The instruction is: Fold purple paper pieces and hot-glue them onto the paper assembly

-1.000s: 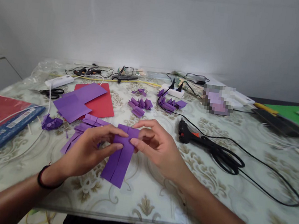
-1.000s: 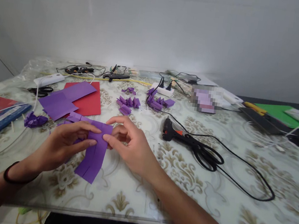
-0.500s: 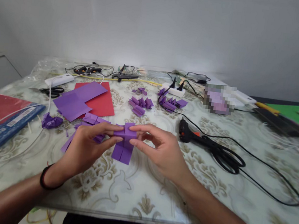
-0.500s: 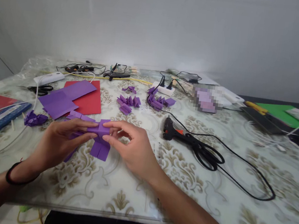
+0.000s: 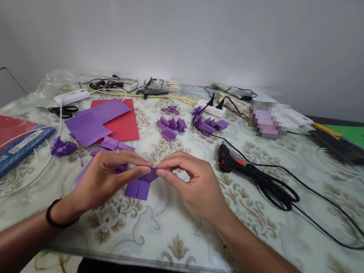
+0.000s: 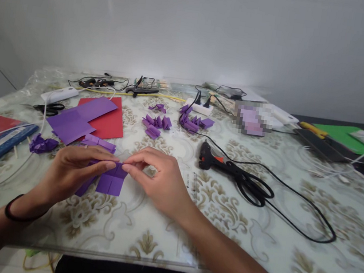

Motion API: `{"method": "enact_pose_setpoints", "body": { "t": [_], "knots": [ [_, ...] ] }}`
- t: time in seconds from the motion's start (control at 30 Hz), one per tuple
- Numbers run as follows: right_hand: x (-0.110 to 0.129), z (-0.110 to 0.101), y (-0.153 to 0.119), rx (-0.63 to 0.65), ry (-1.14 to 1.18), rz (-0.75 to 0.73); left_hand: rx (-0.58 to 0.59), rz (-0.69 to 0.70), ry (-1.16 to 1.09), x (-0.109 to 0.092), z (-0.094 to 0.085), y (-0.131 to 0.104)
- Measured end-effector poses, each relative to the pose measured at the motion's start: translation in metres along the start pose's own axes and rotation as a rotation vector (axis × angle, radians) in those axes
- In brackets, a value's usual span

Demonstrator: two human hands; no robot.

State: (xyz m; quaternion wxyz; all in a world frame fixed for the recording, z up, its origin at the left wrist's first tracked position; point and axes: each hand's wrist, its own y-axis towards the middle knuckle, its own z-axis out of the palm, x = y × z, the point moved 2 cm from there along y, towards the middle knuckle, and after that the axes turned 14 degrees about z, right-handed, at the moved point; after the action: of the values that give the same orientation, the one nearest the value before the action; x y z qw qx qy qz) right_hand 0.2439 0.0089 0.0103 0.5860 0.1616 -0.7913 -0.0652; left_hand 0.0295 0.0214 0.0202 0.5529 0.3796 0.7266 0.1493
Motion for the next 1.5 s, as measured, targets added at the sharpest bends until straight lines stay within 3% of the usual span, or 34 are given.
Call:
{"method": "enact_pose_setpoints", "body": {
  "t": [0.17, 0.6, 0.7, 0.87, 0.93, 1.03, 1.1, 1.23, 1.3, 1.4, 1.5],
  "knots": [
    [0.002, 0.000, 0.000, 0.019, -0.027, 0.040, 0.021, -0.140, -0.025, -0.001, 0.002, -0.001],
    [0.003, 0.001, -0.001, 0.014, -0.033, 0.037, 0.097, -0.159, -0.004, -0.002, 0.002, 0.001],
    [0.001, 0.003, -0.001, 0.014, -0.019, 0.059, 0.069, -0.159, 0.025, 0.001, 0.001, 0.000],
    [-0.007, 0.007, 0.001, 0.097, 0.037, 0.301, 0.003, 0.092, -0.023, -0.007, -0.009, 0.001],
    [-0.010, 0.008, 0.001, 0.170, 0.110, 0.347, 0.070, 0.188, 0.001, -0.012, -0.011, 0.002],
    [-0.010, 0.005, 0.001, 0.215, 0.274, 0.292, 0.173, 0.212, 0.040, -0.013, -0.009, 0.001],
    [-0.009, 0.000, 0.002, 0.189, 0.354, 0.266, 0.208, 0.187, 0.030, -0.011, -0.007, -0.001],
    [-0.007, -0.008, 0.003, 0.008, 0.314, 0.293, 0.243, 0.110, -0.121, -0.007, -0.002, -0.006],
    [-0.006, -0.007, 0.003, -0.038, 0.284, 0.295, 0.171, 0.051, -0.286, -0.005, -0.001, -0.006],
    [-0.004, -0.001, 0.002, -0.032, 0.294, 0.289, -0.017, -0.123, -0.395, 0.001, -0.001, -0.004],
    [-0.005, 0.004, 0.000, -0.039, 0.311, 0.312, 0.056, -0.344, -0.357, 0.007, 0.007, -0.005]
  ]
}}
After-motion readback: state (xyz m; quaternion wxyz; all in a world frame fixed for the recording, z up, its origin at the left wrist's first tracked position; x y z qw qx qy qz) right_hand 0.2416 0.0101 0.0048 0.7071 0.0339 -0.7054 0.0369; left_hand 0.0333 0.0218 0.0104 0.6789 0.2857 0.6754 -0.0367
